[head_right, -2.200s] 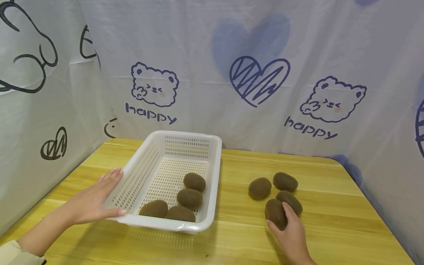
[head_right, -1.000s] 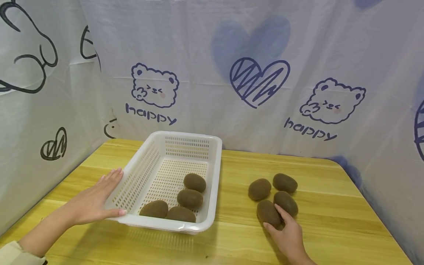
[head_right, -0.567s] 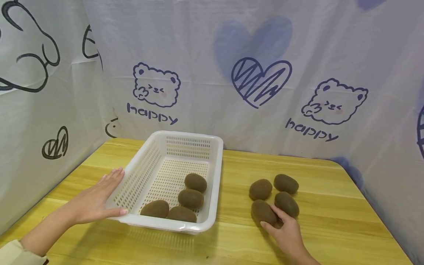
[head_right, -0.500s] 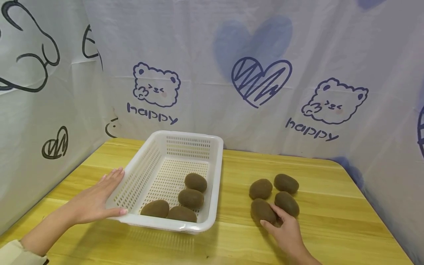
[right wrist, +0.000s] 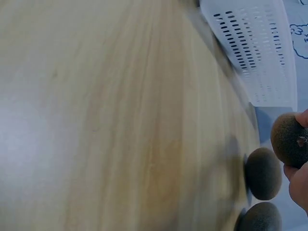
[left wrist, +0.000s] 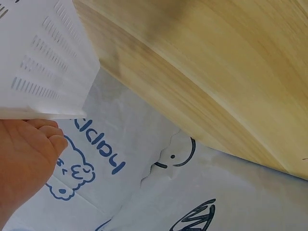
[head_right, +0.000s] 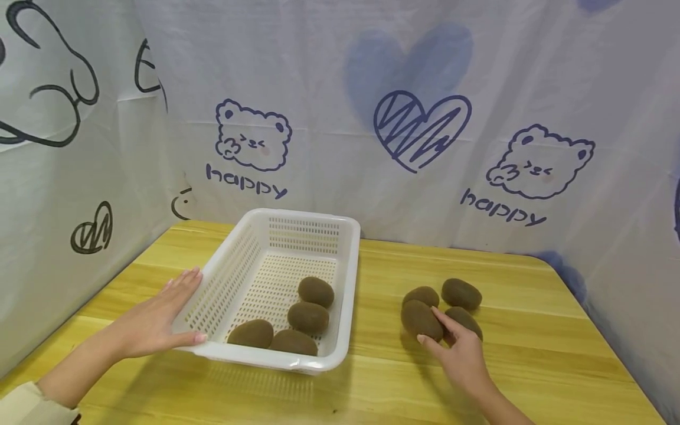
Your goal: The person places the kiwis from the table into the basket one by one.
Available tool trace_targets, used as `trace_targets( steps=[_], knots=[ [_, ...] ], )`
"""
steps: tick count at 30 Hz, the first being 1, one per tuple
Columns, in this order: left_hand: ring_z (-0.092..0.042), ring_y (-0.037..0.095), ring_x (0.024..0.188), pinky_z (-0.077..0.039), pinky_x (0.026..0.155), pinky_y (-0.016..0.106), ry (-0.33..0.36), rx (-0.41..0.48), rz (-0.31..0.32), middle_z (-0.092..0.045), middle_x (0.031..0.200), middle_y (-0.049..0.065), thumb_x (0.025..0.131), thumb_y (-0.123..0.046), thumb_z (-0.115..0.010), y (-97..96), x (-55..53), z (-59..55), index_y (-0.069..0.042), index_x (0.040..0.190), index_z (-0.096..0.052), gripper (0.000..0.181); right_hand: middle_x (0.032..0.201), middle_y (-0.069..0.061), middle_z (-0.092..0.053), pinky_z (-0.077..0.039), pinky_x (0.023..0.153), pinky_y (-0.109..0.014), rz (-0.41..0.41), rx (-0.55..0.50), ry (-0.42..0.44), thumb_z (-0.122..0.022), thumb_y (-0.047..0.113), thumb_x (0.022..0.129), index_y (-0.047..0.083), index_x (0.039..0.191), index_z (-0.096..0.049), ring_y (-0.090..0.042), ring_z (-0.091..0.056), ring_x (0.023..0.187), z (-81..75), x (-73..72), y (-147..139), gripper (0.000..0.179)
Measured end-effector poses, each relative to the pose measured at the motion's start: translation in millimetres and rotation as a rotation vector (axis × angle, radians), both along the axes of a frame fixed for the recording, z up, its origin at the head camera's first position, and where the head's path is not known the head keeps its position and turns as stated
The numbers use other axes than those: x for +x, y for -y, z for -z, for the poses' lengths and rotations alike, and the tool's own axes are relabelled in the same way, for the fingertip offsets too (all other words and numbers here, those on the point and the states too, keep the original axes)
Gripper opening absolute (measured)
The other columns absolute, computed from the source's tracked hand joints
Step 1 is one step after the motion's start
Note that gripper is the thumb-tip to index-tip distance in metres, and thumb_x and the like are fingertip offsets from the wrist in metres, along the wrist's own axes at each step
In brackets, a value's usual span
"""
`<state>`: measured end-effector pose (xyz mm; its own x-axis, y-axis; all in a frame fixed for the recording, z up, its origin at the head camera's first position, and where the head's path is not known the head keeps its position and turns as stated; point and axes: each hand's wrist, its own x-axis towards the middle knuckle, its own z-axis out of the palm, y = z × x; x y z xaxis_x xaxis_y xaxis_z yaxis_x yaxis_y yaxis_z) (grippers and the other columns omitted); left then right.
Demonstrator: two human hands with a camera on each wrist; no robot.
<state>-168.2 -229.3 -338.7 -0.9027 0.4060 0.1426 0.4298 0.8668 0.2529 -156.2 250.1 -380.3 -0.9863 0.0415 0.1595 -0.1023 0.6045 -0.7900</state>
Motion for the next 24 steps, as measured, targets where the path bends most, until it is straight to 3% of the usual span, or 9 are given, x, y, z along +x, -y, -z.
trace_targets(
  steps=[3, 5, 9, 12, 15, 18, 24],
  knots=[
    [-0.015, 0.044, 0.14, -0.02, 0.112, 0.057, -0.006, 0.001, 0.006, -0.014, 0.152, 0.027, 0.076, -0.062, -0.06, -0.3, -1.0, 0.5, 0.008, 0.144, -0.017, 0.107, 0.129, -0.03, -0.051, -0.054, 0.071, -0.013, -0.001, 0.003, -0.02, -0.069, 0.019, 0.083, -0.003, 0.134, -0.045, -0.001, -0.063, 0.092, -5.9, -1.6, 0, 0.06],
    [-0.015, 0.044, 0.14, -0.02, 0.113, 0.056, -0.008, -0.002, 0.008, -0.014, 0.152, 0.027, 0.076, -0.062, -0.06, -0.7, -1.8, 0.7, 0.008, 0.144, -0.017, 0.107, 0.129, -0.029, -0.051, -0.052, 0.069, -0.01, 0.001, 0.007, -0.031, -0.069, 0.02, 0.083, -0.002, 0.135, -0.046, 0.015, -0.054, 0.085, -10.4, -2.6, 0, 0.06],
    [-0.014, 0.044, 0.14, -0.02, 0.113, 0.056, 0.003, 0.001, 0.003, -0.013, 0.152, 0.026, 0.076, -0.062, -0.059, -0.8, -1.0, 0.1, 0.008, 0.144, -0.016, 0.107, 0.131, -0.027, -0.05, -0.049, 0.07, -0.007, 0.012, 0.03, -0.023, -0.069, 0.025, 0.084, 0.001, 0.136, -0.045, 0.007, -0.058, 0.092, -19.8, -5.1, 4, 0.062],
    [-0.013, 0.044, 0.14, -0.019, 0.113, 0.056, 0.009, 0.005, -0.003, -0.012, 0.152, 0.026, 0.076, -0.062, -0.059, 0.1, 0.6, -0.1, 0.008, 0.145, -0.016, 0.107, 0.135, -0.025, -0.047, -0.047, 0.073, -0.005, -0.001, 0.023, -0.014, -0.068, 0.026, 0.085, 0.002, 0.137, -0.043, -0.019, -0.059, 0.109, -26.5, -7.8, 8, 0.063],
    [-0.013, 0.044, 0.14, -0.019, 0.113, 0.056, 0.009, 0.005, -0.003, -0.012, 0.152, 0.026, 0.076, -0.062, -0.059, -0.1, 0.6, 0.0, 0.008, 0.145, -0.016, 0.108, 0.137, -0.024, -0.045, -0.046, 0.075, -0.003, -0.016, 0.01, -0.028, -0.067, 0.026, 0.085, 0.001, 0.138, -0.042, -0.033, -0.051, 0.117, -32.0, -9.9, 11, 0.063],
    [-0.013, 0.044, 0.14, -0.019, 0.113, 0.056, 0.008, 0.001, 0.0, -0.012, 0.152, 0.026, 0.076, -0.062, -0.059, -0.2, 0.6, -0.3, 0.009, 0.144, -0.015, 0.107, 0.136, -0.025, -0.047, -0.045, 0.075, -0.002, -0.027, -0.01, -0.063, -0.068, 0.023, 0.085, 0.001, 0.136, -0.044, -0.03, -0.053, 0.116, -36.6, -11.8, 16, 0.061],
    [-0.014, 0.044, 0.14, -0.019, 0.113, 0.056, 0.006, -0.01, 0.002, -0.013, 0.152, 0.027, 0.076, -0.062, -0.059, -0.5, 1.0, -1.9, 0.009, 0.144, -0.016, 0.107, 0.134, -0.025, -0.049, -0.048, 0.077, -0.004, -0.065, -0.083, -0.076, -0.069, 0.02, 0.083, 0.0, 0.135, -0.046, -0.006, -0.057, 0.106, -45.5, -14.8, 29, 0.059]
  ],
)
